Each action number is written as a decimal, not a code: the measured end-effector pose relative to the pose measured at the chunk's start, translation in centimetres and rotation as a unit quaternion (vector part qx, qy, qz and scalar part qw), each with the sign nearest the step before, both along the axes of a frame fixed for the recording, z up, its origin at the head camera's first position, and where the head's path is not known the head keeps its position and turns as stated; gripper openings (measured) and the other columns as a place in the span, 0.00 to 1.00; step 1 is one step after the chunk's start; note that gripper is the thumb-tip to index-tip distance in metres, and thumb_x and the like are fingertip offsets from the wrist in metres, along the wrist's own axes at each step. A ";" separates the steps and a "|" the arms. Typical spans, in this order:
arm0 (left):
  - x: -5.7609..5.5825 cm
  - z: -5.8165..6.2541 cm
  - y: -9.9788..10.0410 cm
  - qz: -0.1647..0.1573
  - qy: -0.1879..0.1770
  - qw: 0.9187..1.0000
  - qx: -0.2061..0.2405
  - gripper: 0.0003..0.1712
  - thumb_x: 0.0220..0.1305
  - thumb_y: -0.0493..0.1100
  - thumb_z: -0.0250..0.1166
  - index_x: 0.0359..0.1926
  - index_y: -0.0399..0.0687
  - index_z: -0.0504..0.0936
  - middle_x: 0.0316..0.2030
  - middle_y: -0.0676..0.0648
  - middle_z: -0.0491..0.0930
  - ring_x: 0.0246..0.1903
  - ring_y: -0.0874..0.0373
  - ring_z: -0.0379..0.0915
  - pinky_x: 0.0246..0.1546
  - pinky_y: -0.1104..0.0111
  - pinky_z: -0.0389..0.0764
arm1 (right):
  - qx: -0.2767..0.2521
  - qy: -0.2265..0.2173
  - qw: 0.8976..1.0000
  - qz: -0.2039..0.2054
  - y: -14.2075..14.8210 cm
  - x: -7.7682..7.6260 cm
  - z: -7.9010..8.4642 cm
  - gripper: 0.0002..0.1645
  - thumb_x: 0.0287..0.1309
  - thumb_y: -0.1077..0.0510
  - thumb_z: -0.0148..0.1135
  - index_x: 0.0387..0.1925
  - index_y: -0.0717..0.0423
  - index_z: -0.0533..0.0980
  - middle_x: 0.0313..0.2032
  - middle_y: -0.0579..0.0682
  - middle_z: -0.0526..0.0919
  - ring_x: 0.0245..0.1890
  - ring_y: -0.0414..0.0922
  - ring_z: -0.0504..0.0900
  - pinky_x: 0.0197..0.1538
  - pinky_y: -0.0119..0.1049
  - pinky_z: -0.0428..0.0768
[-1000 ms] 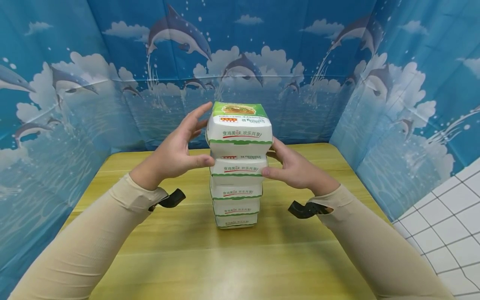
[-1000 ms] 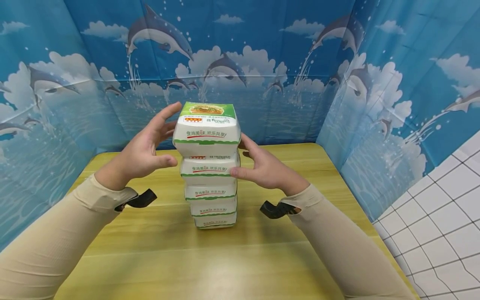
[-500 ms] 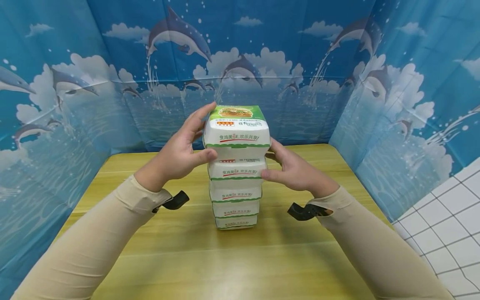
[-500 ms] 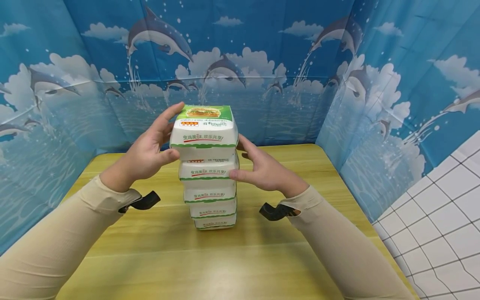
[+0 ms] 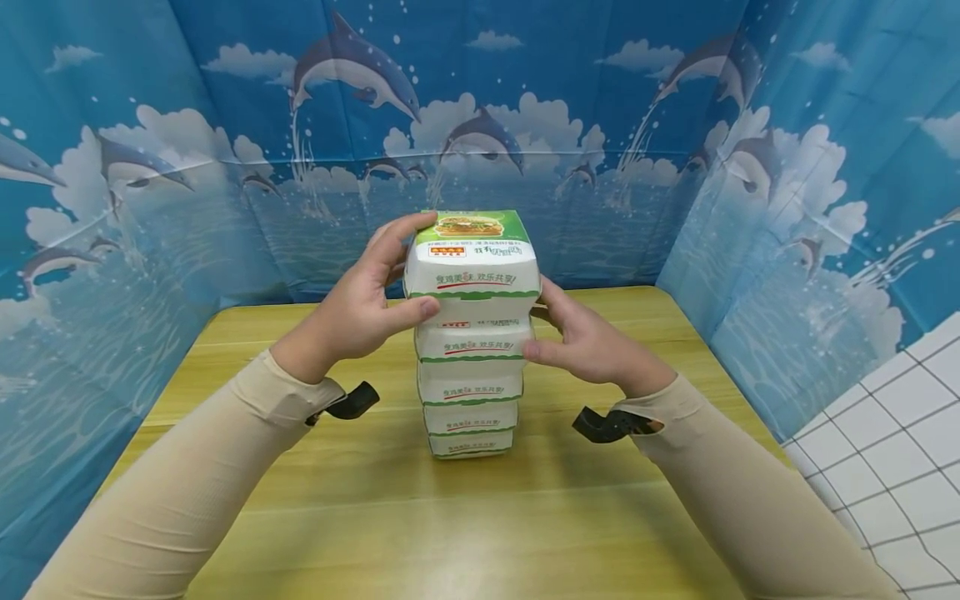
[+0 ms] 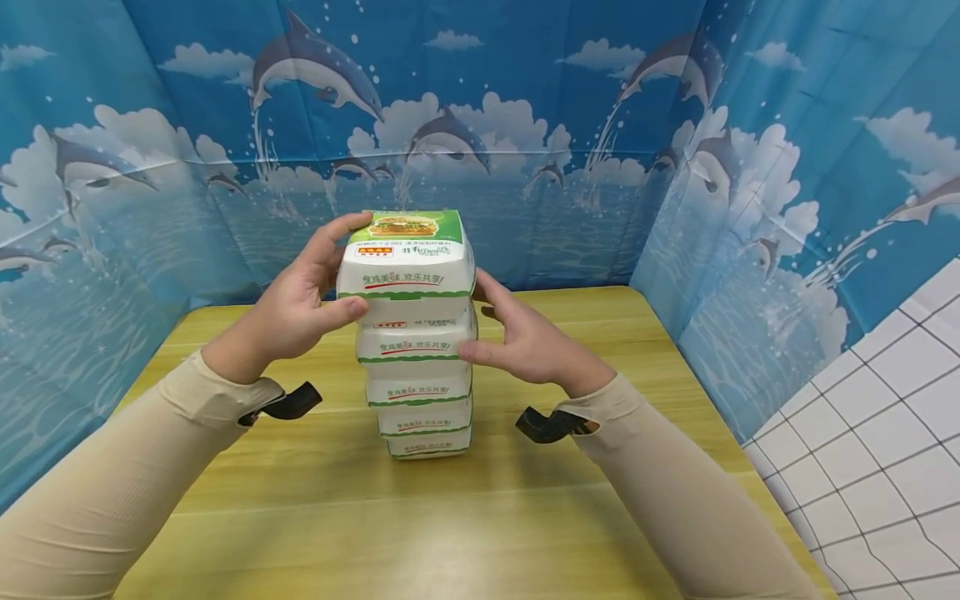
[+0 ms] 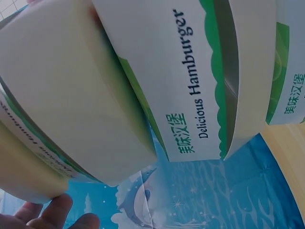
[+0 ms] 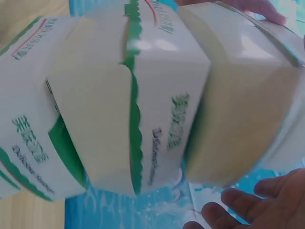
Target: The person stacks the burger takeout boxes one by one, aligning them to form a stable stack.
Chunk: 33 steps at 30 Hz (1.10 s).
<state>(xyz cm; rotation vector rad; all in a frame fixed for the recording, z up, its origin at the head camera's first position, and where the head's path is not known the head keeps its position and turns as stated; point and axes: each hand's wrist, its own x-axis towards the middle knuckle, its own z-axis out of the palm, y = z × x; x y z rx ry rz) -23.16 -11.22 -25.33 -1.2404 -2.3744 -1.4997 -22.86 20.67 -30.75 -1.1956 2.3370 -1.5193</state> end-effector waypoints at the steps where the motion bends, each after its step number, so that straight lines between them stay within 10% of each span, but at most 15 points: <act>1: 0.0 0.0 0.0 -0.001 0.001 1.000 0.001 0.50 0.70 0.64 0.67 0.84 0.64 0.53 0.81 0.51 0.45 0.67 0.50 0.67 0.70 0.43 0.69 | -0.002 -0.005 1.000 -0.004 0.2 0.0 -0.1 0.58 0.69 0.37 0.67 0.85 0.31 0.40 0.83 0.43 0.52 0.83 0.49 0.52 0.81 0.64 0.56; 6: 0.0 0.0 0.0 -0.001 0.005 1.000 0.002 0.50 0.69 0.66 0.67 0.83 0.64 0.54 0.81 0.53 0.45 0.66 0.50 0.67 0.70 0.43 0.69 | 0.031 -0.075 0.997 -0.016 2.6 -0.6 -1.9 0.75 0.56 0.27 0.73 0.85 0.34 0.31 0.86 0.49 0.39 0.85 0.58 0.42 0.81 0.69 0.49; 12: 0.0 0.0 0.0 -0.002 0.004 1.000 0.004 0.53 0.67 0.70 0.67 0.84 0.63 0.54 0.81 0.53 0.45 0.66 0.50 0.67 0.71 0.43 0.68 | 0.133 -0.101 0.986 -0.016 2.8 -0.8 -6.6 0.84 0.47 0.39 0.85 0.84 0.29 0.29 0.86 0.46 0.34 0.85 0.57 0.38 0.80 0.71 0.49; 19: -0.1 0.0 0.0 -0.003 0.009 1.000 0.007 0.54 0.65 0.72 0.67 0.84 0.63 0.54 0.81 0.54 0.45 0.66 0.50 0.68 0.71 0.42 0.68 | 0.101 -0.101 0.990 0.000 0.2 -0.4 -10.3 0.79 0.40 0.56 0.89 0.83 0.31 0.44 0.82 0.45 0.50 0.83 0.53 0.48 0.79 0.68 0.54; 33: -0.1 -0.1 -0.1 -0.002 0.010 1.000 0.006 0.57 0.63 0.76 0.66 0.84 0.61 0.55 0.81 0.53 0.46 0.66 0.49 0.67 0.71 0.42 0.67 | 0.085 -0.107 0.991 0.008 -1.1 -0.7 -12.1 0.65 0.43 0.56 0.87 0.76 0.38 0.55 0.68 0.39 0.77 0.72 0.45 0.74 0.77 0.57 0.64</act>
